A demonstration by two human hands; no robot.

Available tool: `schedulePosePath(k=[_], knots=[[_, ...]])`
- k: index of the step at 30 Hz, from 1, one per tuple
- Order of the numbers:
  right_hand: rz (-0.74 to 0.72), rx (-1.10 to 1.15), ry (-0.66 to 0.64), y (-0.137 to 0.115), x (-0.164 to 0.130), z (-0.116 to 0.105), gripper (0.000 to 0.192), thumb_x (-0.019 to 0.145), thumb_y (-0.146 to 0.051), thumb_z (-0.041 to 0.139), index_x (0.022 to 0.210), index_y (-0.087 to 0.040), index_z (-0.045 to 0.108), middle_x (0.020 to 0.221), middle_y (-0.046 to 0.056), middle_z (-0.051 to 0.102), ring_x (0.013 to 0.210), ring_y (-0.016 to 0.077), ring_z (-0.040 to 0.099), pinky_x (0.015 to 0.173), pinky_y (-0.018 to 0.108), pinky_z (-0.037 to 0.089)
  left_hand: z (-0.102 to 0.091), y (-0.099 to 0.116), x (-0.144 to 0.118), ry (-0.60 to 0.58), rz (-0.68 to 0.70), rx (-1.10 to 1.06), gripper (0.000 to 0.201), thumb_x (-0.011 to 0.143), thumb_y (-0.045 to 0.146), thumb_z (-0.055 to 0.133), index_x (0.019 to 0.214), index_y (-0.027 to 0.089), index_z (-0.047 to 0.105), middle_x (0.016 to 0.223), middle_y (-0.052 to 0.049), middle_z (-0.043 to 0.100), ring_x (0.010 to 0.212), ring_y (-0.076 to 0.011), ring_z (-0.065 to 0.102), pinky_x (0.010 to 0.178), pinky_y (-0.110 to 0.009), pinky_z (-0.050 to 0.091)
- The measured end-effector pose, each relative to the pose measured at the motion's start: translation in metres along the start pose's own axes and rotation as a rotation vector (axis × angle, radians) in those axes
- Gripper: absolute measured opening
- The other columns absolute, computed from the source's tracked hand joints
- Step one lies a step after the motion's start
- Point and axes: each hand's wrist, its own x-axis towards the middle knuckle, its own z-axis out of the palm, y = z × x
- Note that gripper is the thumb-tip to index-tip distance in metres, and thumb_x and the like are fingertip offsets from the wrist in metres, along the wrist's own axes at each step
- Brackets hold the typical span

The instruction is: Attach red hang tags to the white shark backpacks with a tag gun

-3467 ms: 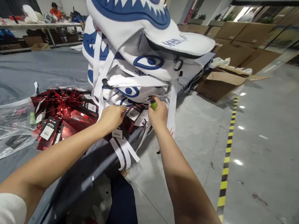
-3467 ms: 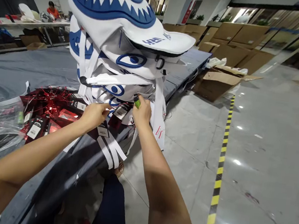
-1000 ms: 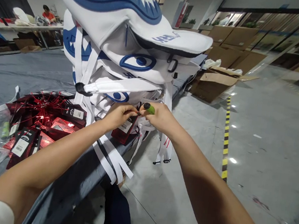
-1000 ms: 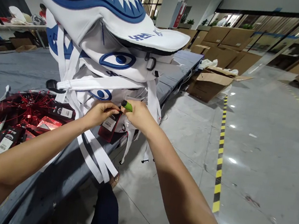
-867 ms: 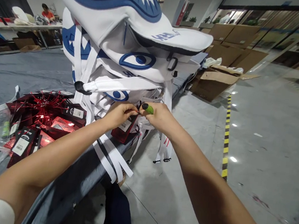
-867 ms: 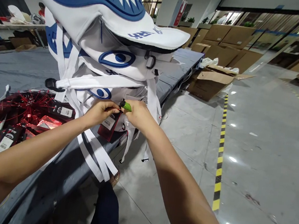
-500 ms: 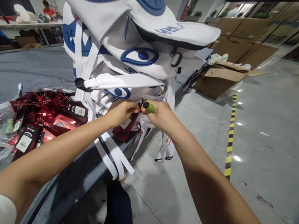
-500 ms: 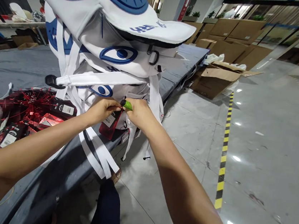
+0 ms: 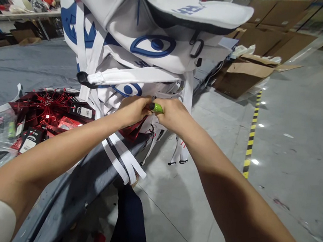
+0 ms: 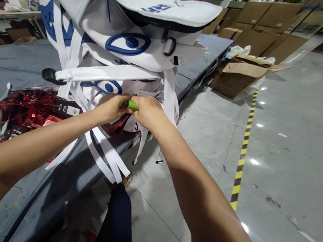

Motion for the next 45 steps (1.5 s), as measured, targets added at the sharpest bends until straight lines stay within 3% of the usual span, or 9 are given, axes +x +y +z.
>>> schedulePosePath(k=[6, 14, 20, 31, 34, 36, 39, 41, 45], knots=[[0.05, -0.036, -0.036, 0.0, 0.002, -0.001, 0.021, 0.08, -0.007, 0.059, 0.094, -0.016, 0.072, 0.082, 0.007, 0.068, 0.078, 0.0231, 0.061, 0.062, 0.03, 0.028, 0.001, 0.001, 0.002, 0.004, 0.028, -0.022, 0.014, 0.085, 0.023, 0.065, 0.095, 0.02, 0.074, 0.087, -0.002, 0.072, 0.082, -0.0206, 0.064, 0.07, -0.027, 0.042], [0.034, 0.057, -0.004, 0.001, 0.001, 0.0, 0.017, 0.08, -0.007, 0.057, 0.085, -0.018, 0.069, 0.074, 0.006, 0.065, 0.072, 0.0213, 0.058, 0.06, 0.03, 0.027, 0.008, -0.01, -0.001, -0.026, 0.132, -0.296, 0.02, 0.086, 0.013, 0.054, 0.091, 0.015, 0.074, 0.082, 0.0, 0.07, 0.072, -0.0148, 0.06, 0.071, -0.024, 0.042], [0.081, 0.062, -0.05, -0.001, 0.003, -0.001, 0.016, 0.076, -0.007, 0.061, 0.082, -0.019, 0.069, 0.073, 0.005, 0.064, 0.073, 0.0224, 0.058, 0.06, 0.03, 0.027, 0.005, -0.007, -0.002, 0.02, 0.027, -0.152, 0.009, 0.083, 0.021, 0.062, 0.086, 0.018, 0.07, 0.068, 0.001, 0.062, 0.062, -0.0144, 0.052, 0.063, -0.025, 0.035], [0.085, 0.139, 0.027, 0.0, 0.006, 0.005, 0.014, 0.072, -0.007, 0.063, 0.08, -0.017, 0.067, 0.072, 0.004, 0.061, 0.073, 0.0205, 0.056, 0.061, 0.029, 0.03, 0.015, -0.006, -0.002, 0.126, 0.035, -0.105, 0.007, 0.083, 0.019, 0.062, 0.084, 0.018, 0.069, 0.081, -0.003, 0.069, 0.076, -0.0182, 0.06, 0.07, -0.026, 0.042], [0.082, 0.164, 0.054, 0.001, 0.005, 0.006, 0.012, 0.073, -0.007, 0.062, 0.076, -0.018, 0.064, 0.071, 0.004, 0.06, 0.073, 0.0214, 0.056, 0.062, 0.03, 0.032, 0.012, -0.007, -0.005, 0.064, 0.078, -0.192, 0.011, 0.084, 0.013, 0.058, 0.089, 0.016, 0.068, 0.087, -0.003, 0.072, 0.079, -0.0176, 0.062, 0.072, -0.025, 0.043], [0.075, 0.22, 0.066, 0.003, 0.004, 0.009, 0.012, 0.074, -0.007, 0.06, 0.074, -0.019, 0.062, 0.071, 0.004, 0.06, 0.073, 0.0216, 0.057, 0.063, 0.03, 0.035, 0.011, -0.007, -0.006, 0.021, 0.072, -0.213, 0.014, 0.087, 0.012, 0.054, 0.088, 0.016, 0.067, 0.084, -0.002, 0.071, 0.077, -0.0165, 0.062, 0.07, -0.025, 0.042], [0.078, 0.359, 0.132, 0.009, 0.003, 0.019, 0.011, 0.076, -0.008, 0.059, 0.074, -0.019, 0.059, 0.072, 0.003, 0.06, 0.074, 0.0207, 0.058, 0.067, 0.031, 0.041, 0.011, -0.006, -0.006, 0.106, 0.003, -0.163, 0.004, 0.084, 0.016, 0.062, 0.084, 0.016, 0.065, 0.078, -0.002, 0.066, 0.073, -0.0163, 0.059, 0.068, -0.026, 0.042], [0.108, 0.457, 0.213, 0.013, 0.004, 0.026, 0.011, 0.075, -0.009, 0.06, 0.079, -0.019, 0.058, 0.076, 0.002, 0.061, 0.076, 0.02, 0.06, 0.07, 0.031, 0.044, 0.012, -0.006, -0.006, 0.143, -0.006, -0.183, 0.008, 0.081, 0.017, 0.067, 0.088, 0.015, 0.065, 0.077, -0.001, 0.064, 0.074, -0.0165, 0.058, 0.069, -0.026, 0.042], [0.169, 0.652, 0.236, 0.018, 0.008, 0.037, 0.02, 0.075, -0.011, 0.063, 0.089, -0.02, 0.054, 0.08, 0.0, 0.062, 0.074, 0.0175, 0.062, 0.068, 0.031, 0.049, 0.015, -0.006, -0.007, 0.005, 0.051, -0.316, 0.011, 0.088, 0.013, 0.056, 0.09, 0.015, 0.066, 0.077, -0.001, 0.065, 0.072, -0.0147, 0.059, 0.069, -0.024, 0.042]])
